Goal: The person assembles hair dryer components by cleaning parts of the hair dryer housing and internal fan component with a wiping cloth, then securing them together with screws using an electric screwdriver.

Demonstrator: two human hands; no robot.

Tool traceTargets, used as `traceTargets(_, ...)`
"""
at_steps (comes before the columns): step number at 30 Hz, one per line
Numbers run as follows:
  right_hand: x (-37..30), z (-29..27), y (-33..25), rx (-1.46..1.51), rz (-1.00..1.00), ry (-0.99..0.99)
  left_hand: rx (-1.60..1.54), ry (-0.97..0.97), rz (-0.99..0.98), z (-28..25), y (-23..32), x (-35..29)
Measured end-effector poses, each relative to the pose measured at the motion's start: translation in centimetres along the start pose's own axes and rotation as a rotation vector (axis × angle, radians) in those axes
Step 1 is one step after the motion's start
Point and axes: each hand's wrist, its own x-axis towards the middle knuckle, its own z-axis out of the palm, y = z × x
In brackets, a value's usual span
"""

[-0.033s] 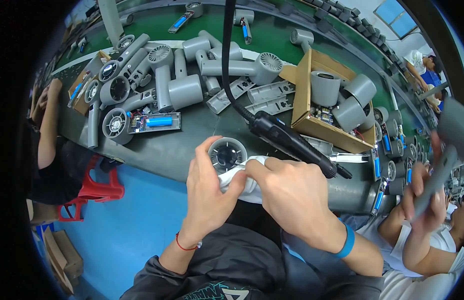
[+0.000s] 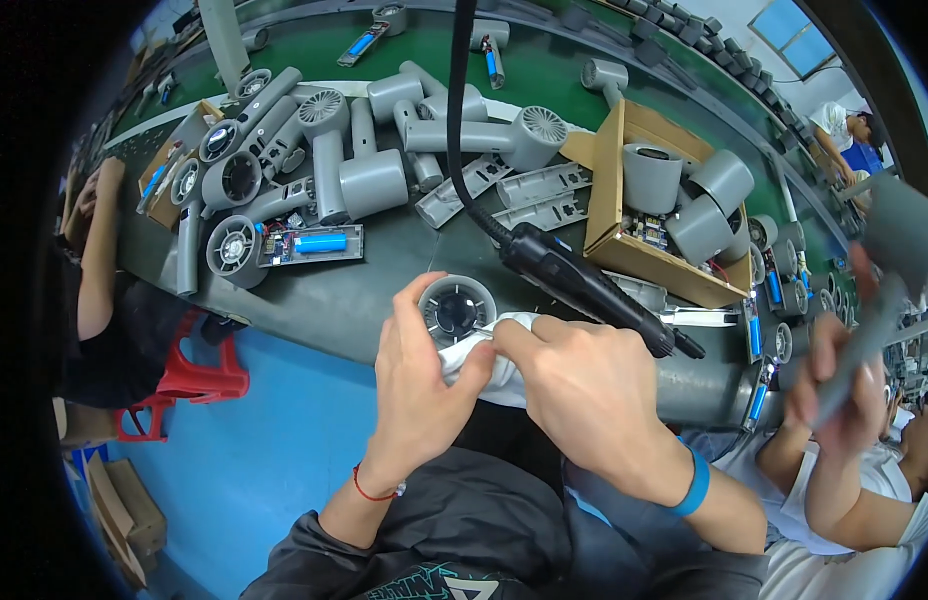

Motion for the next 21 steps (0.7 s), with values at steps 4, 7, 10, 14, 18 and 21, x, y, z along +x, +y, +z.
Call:
traceTargets(4,-0.1,0.3,0.1,0.033,0.003,0.049,-0.005,0.009,0.0,0.1,0.2,0.1)
traceTargets(7,-0.5,0.4,0.1,0.057,0.001,0.058,-0.036,0.009,0.002,-0.1,0.2,0.0)
traceTargets(10,-0.5,0.7,0.1,0.06,-0.006,0.071,-0.064,-0.042,-0.046,-0.4,0.2,-0.1)
traceTargets(14,-0.7,0.5,-0.1,0.054,0.002,0.097,-0.023,-0.025,-0.043,-0.4,0.3,-0.2)
traceTargets(18,-0.7,0.4,-0.1,0.025,-0.016,0.08,-0.023,-0.036,-0.055,-0.4,0.3,-0.5)
traceTargets(21,0.4,-0.8,0.2,-0.069,-0.084,-0.063,-0.035,-0.052,-0.032,-0.4,-0.2,-0.3)
